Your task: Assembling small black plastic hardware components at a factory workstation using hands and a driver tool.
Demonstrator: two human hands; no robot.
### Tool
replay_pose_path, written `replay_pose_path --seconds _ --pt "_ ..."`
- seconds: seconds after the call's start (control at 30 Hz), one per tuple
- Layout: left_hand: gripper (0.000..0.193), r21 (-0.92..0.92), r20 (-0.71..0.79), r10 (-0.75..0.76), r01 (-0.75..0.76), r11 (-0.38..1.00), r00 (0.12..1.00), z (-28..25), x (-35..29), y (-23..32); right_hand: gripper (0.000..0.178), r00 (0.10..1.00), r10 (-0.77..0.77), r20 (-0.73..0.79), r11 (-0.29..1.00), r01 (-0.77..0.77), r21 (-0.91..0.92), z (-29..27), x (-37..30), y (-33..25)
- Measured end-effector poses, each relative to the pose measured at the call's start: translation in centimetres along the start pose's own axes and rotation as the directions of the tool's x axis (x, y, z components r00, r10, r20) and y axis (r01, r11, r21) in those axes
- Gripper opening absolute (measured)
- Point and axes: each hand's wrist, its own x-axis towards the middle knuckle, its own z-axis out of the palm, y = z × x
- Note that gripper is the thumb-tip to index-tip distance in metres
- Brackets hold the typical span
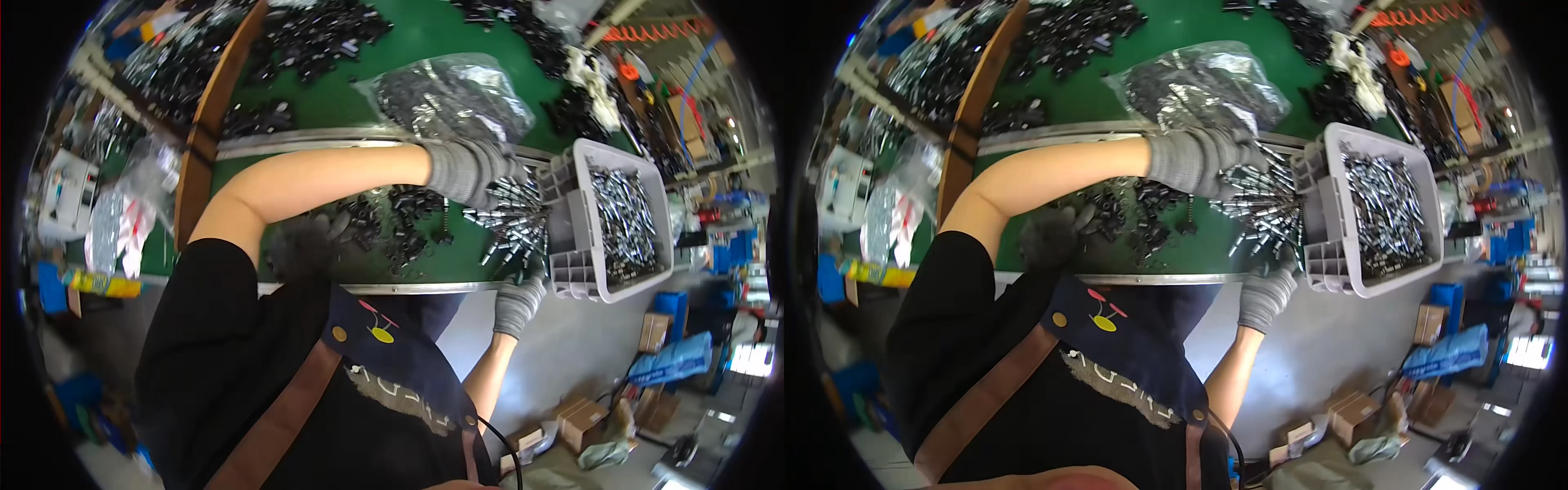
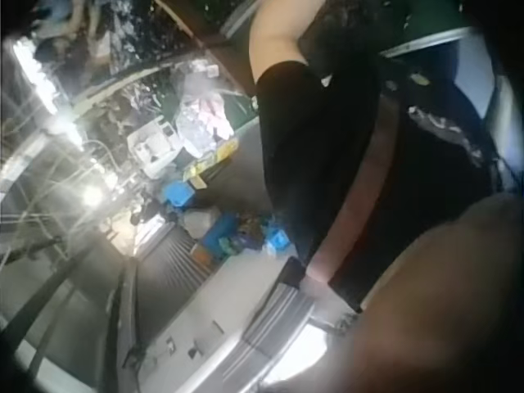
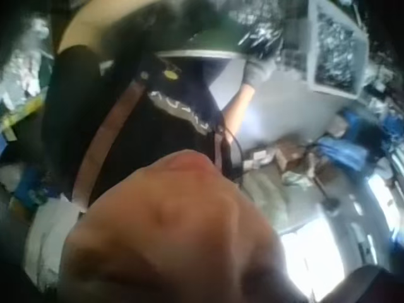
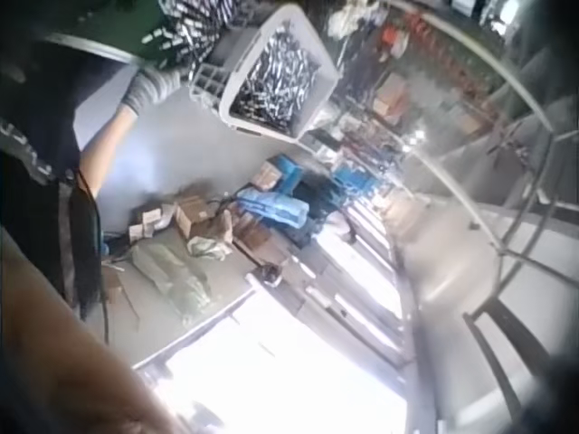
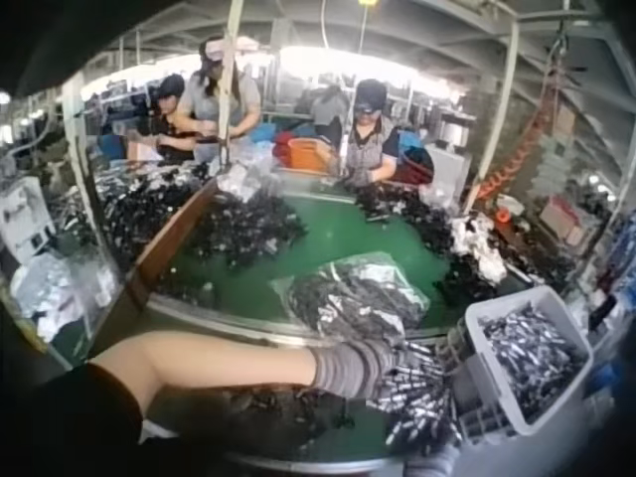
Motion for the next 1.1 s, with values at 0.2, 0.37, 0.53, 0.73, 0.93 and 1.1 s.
replay_pose_path --seconds 0.2,0.37,0.53,0.73,0.93,1.1 --pt "0.061 -0.103 -0.293 -0.254 0.233 0.967 0.922 3.6 -15.5 -2.8 0.034 0.912 -0.235 -0.336 0.972 0.211 -0.106 -0.4 -2.6 -0.5" --pt "0.071 -0.333 -0.301 -0.598 0.506 0.796 0.742 6.5 -24.3 -0.3 0.036 0.782 -0.623 -0.018 0.778 0.616 -0.122 0.2 -5.1 -8.1" --pt "0.086 -0.043 -0.378 -0.563 0.593 0.804 0.735 11.3 -27.1 2.9 0.04 0.586 -0.792 0.173 0.59 0.807 -0.029 7.0 -4.9 -16.7" --pt "0.078 -0.027 -0.284 -0.575 0.594 0.804 0.767 13.1 -28.8 4.3 0.046 0.5 -0.709 0.497 0.459 0.863 -0.212 17.0 -2.2 -27.2" --pt "0.076 -0.122 -0.372 -0.651 0.66 0.741 0.662 13.0 -31.1 2.4 0.049 0.43 -0.69 0.582 0.384 0.899 -0.209 18.7 -3.6 -24.7" --pt "0.09 -0.252 -0.331 -0.691 0.646 0.721 0.642 9.2 -27.9 -2.7 0.046 0.617 -0.738 0.271 0.638 0.77 -0.015 11.3 -4.3 -22.9"
